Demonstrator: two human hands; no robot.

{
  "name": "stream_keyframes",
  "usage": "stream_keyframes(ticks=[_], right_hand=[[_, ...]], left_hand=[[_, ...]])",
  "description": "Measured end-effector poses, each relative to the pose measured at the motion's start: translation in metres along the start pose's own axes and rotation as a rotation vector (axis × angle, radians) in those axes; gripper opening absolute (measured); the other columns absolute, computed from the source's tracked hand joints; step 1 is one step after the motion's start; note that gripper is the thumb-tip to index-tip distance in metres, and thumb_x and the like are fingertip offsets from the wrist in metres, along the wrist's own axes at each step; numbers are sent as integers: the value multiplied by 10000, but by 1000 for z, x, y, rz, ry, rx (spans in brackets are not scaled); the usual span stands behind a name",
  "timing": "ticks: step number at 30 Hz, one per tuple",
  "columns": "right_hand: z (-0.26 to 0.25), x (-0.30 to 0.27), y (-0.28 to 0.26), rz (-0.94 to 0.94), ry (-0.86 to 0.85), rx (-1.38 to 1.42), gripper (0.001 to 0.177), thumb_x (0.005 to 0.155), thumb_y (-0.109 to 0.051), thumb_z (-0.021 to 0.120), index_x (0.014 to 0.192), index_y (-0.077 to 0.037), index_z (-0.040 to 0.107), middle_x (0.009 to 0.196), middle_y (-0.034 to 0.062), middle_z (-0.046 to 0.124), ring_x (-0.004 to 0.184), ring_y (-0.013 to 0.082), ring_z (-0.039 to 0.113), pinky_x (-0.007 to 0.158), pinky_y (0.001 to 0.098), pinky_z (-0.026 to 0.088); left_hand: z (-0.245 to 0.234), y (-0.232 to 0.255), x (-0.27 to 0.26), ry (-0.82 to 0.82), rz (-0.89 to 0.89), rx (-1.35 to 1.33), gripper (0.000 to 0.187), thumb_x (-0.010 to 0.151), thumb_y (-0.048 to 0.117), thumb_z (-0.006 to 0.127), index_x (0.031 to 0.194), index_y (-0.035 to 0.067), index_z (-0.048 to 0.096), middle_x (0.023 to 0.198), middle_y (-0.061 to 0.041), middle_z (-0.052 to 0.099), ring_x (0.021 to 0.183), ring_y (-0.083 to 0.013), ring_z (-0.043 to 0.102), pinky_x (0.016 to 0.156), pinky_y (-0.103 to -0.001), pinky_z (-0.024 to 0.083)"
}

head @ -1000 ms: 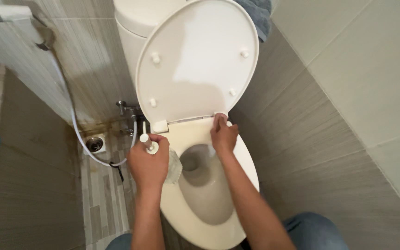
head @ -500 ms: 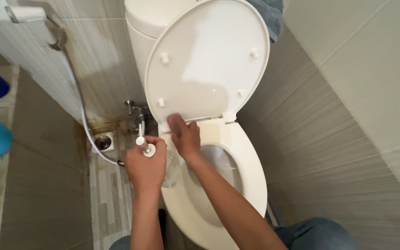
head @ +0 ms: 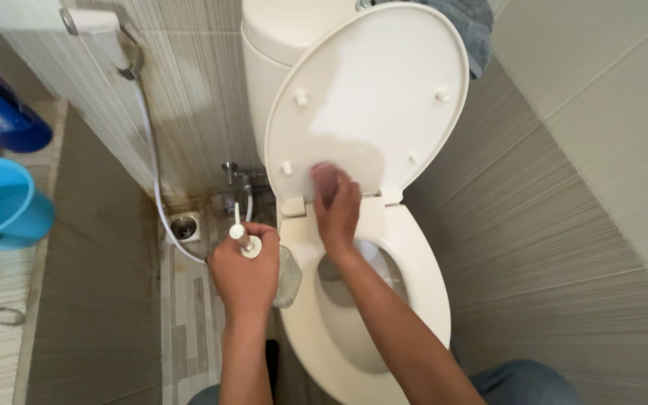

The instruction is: The person cleans a toilet by applying liquid from a dispenser and wiping the seat and the lid with a pink cloth by hand.

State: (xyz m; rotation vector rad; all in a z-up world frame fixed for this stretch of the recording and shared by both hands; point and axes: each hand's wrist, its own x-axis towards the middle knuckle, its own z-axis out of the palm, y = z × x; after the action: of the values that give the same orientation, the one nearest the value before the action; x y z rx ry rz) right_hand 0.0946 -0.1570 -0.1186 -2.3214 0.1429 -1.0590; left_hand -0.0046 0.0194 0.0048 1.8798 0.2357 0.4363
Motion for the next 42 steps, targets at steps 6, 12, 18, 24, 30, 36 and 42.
stream_keyframes(ticks=[6, 12, 18, 24, 30, 36, 42], right_hand=[[1, 34, -61, -7, -23, 329, 685, 850, -112, 806, 1443, -72, 465, 1295, 169, 584, 1174, 341, 605, 1001, 433, 529], [-2, 49, -89, -32, 39, 215, 743, 792, -74, 806, 1446, -65, 452, 1320, 191, 569, 1217, 395, 550, 1034, 473, 468], [0, 57, -79, 77, -200, 88, 712, 812, -110, 829, 1442, -88, 497, 1264, 197, 579, 1208, 401, 551, 1038, 481, 454], [-10, 77, -20, -48, 89, 45, 767, 810, -127, 845, 1446, 17, 441, 1365, 238, 547, 1267, 412, 525, 1092, 465, 436], [-58, 107, 31, 251, 187, 95, 766, 827, -140, 839, 1453, -4, 417, 1349, 193, 571, 1202, 344, 621, 1050, 422, 484], [-98, 114, 50, 183, 67, -184, 797, 808, -148, 876, 1461, -40, 431, 1362, 199, 569, 1243, 374, 599, 1056, 442, 482], [-98, 123, 71, 282, 301, -30, 840, 779, -96, 879, 1463, -17, 398, 1422, 231, 533, 1286, 383, 569, 1077, 425, 475]], left_hand=[[-1, 0, -1, -1, 13, 25, 147, 799, 212, 710, 825, 83, 773, 684, -125, 708, 635, -280, 697, 639, -389, 522], [1, -2, -1, -6, -41, 24, 149, 796, 215, 716, 827, 77, 765, 683, -141, 707, 630, -294, 689, 641, -400, 518], [3, 2, -2, -12, -48, 81, 175, 795, 235, 725, 813, 65, 762, 695, -147, 710, 644, -310, 686, 637, -409, 519], [2, 2, -1, 7, -80, 79, 231, 869, 253, 705, 817, 30, 736, 681, -168, 684, 619, -332, 677, 636, -415, 516], [5, -5, -3, -17, 0, 27, 189, 804, 247, 716, 829, 65, 759, 685, -149, 703, 643, -303, 715, 644, -394, 531], [6, 1, -1, -68, -43, 16, 189, 775, 244, 710, 804, 70, 776, 692, -133, 727, 660, -292, 718, 655, -417, 535], [10, 4, -6, -79, -80, 43, 215, 826, 249, 709, 852, 38, 745, 707, -169, 708, 652, -320, 702, 670, -416, 527]])
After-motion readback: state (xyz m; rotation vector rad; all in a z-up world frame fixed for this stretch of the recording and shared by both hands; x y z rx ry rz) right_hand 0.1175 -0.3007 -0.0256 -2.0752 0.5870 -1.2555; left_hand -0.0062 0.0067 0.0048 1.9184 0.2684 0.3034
